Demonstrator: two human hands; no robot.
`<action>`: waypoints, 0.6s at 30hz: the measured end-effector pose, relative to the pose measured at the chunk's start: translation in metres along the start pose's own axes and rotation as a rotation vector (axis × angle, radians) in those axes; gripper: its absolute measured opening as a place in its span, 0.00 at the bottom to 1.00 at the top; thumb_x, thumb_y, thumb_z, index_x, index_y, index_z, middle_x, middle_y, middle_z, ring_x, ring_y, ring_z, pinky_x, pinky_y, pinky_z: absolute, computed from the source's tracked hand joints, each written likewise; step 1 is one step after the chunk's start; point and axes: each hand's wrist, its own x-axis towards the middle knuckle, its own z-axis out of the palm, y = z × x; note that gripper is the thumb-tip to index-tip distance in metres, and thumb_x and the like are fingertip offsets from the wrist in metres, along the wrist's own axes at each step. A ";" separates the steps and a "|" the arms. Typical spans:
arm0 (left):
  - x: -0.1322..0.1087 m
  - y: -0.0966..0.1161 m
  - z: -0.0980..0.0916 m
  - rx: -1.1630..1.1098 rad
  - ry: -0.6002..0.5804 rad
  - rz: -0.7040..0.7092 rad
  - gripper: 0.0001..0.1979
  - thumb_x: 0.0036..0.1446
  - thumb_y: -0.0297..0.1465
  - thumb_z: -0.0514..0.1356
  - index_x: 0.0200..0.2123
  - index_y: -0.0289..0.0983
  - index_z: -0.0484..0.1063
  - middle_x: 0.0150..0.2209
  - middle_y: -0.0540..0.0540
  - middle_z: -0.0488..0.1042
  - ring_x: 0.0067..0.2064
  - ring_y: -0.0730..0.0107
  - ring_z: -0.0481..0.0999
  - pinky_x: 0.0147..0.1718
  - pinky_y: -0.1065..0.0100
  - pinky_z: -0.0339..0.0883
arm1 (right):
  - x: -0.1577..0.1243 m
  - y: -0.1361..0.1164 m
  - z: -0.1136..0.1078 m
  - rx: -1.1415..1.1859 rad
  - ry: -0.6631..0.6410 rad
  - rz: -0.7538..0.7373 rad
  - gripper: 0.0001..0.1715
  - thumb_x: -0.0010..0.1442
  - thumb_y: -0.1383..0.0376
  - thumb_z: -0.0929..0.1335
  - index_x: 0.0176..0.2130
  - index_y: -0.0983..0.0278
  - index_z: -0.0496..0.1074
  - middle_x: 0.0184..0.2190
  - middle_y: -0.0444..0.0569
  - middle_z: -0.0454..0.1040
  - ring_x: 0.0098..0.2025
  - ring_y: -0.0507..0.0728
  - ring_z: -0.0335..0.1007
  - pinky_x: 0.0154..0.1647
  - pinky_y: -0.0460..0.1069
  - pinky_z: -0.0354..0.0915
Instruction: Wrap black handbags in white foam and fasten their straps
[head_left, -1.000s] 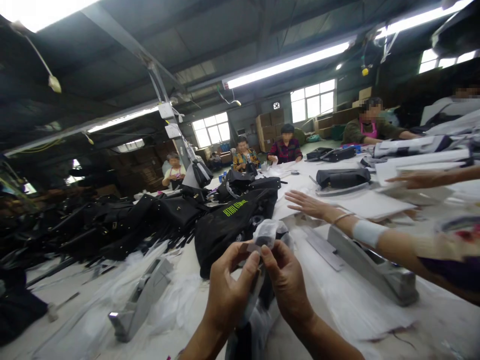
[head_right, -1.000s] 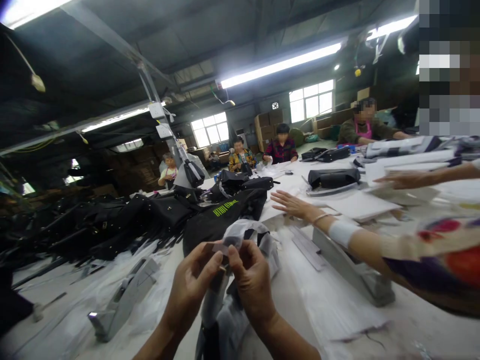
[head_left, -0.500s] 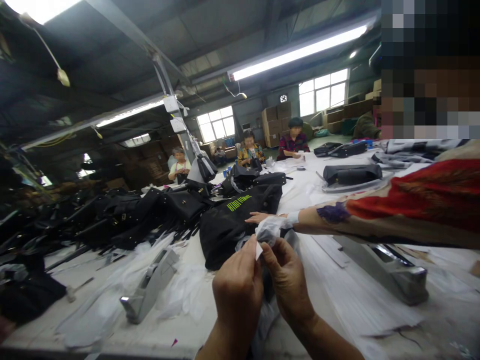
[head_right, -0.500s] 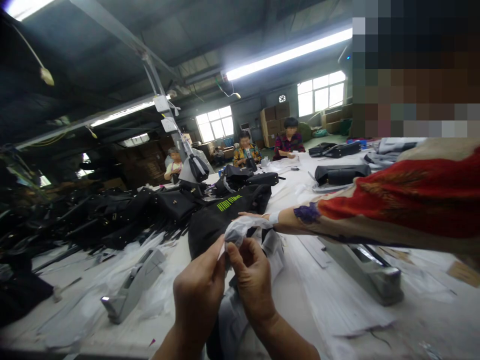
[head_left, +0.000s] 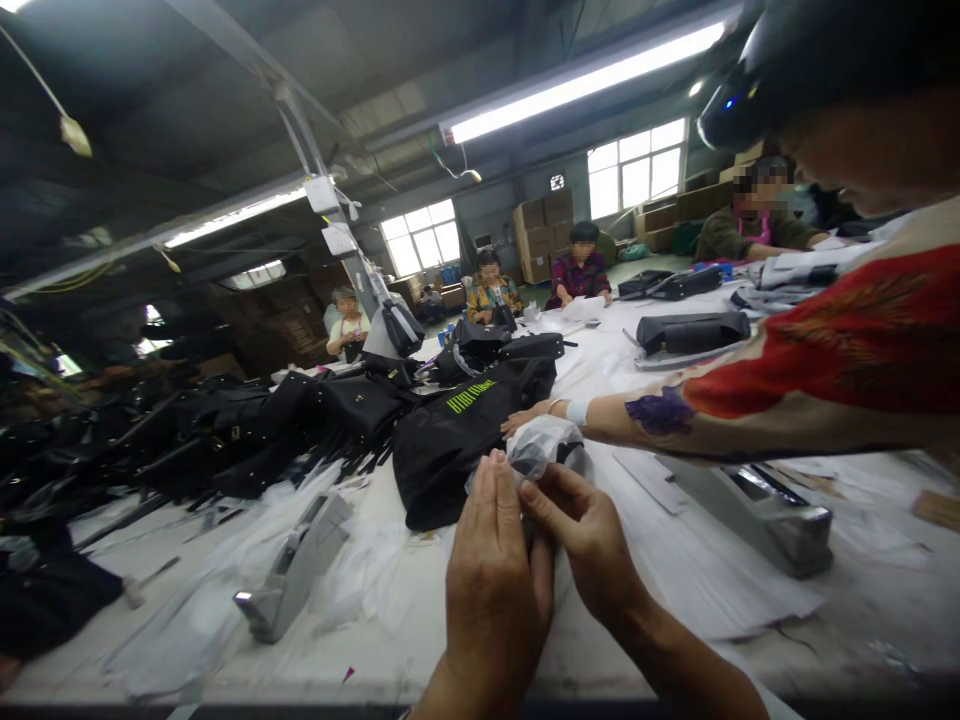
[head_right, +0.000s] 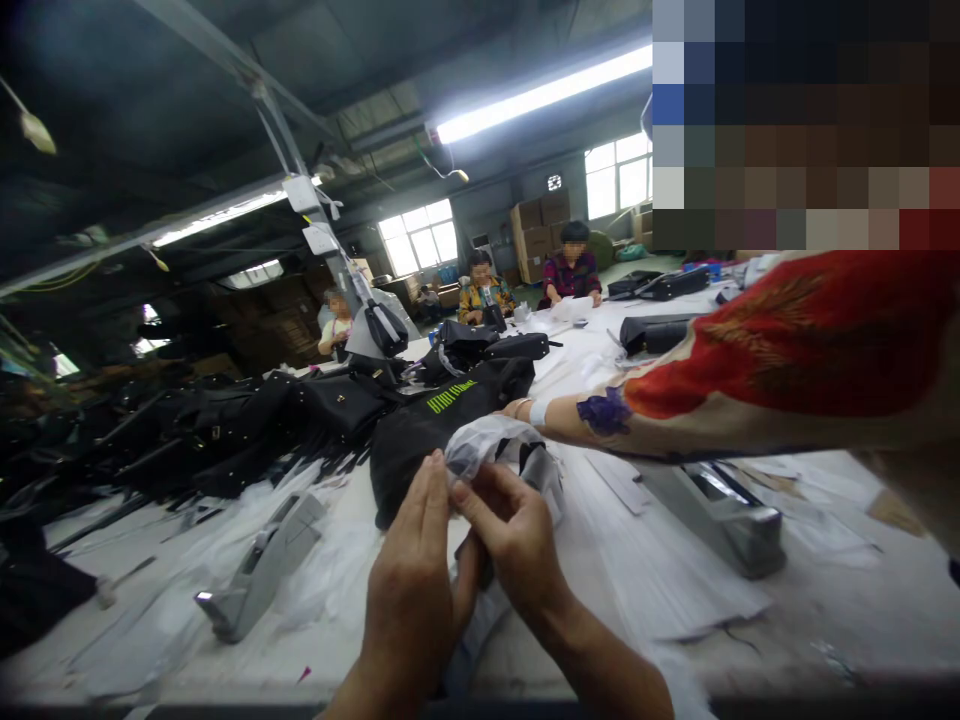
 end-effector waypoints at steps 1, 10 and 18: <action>0.003 -0.002 -0.006 -0.093 -0.052 -0.036 0.32 0.62 0.30 0.58 0.68 0.33 0.56 0.65 0.35 0.63 0.66 0.51 0.63 0.62 0.54 0.62 | 0.001 -0.003 -0.003 0.029 -0.014 0.025 0.20 0.57 0.57 0.75 0.47 0.61 0.78 0.47 0.51 0.79 0.52 0.64 0.74 0.55 0.55 0.67; 0.035 -0.023 -0.024 -0.835 -0.294 -0.628 0.23 0.53 0.45 0.67 0.49 0.38 0.75 0.48 0.42 0.79 0.51 0.54 0.78 0.50 0.63 0.70 | 0.009 -0.013 -0.011 0.040 -0.128 0.029 0.21 0.54 0.57 0.76 0.46 0.62 0.81 0.45 0.50 0.80 0.52 0.63 0.74 0.58 0.58 0.66; 0.028 -0.035 -0.010 -0.974 -0.280 -0.833 0.30 0.47 0.46 0.71 0.49 0.37 0.73 0.45 0.43 0.80 0.48 0.55 0.79 0.41 0.68 0.72 | -0.001 0.002 -0.091 -0.506 0.008 0.065 0.23 0.59 0.50 0.71 0.42 0.65 0.81 0.34 0.51 0.81 0.34 0.56 0.75 0.35 0.49 0.70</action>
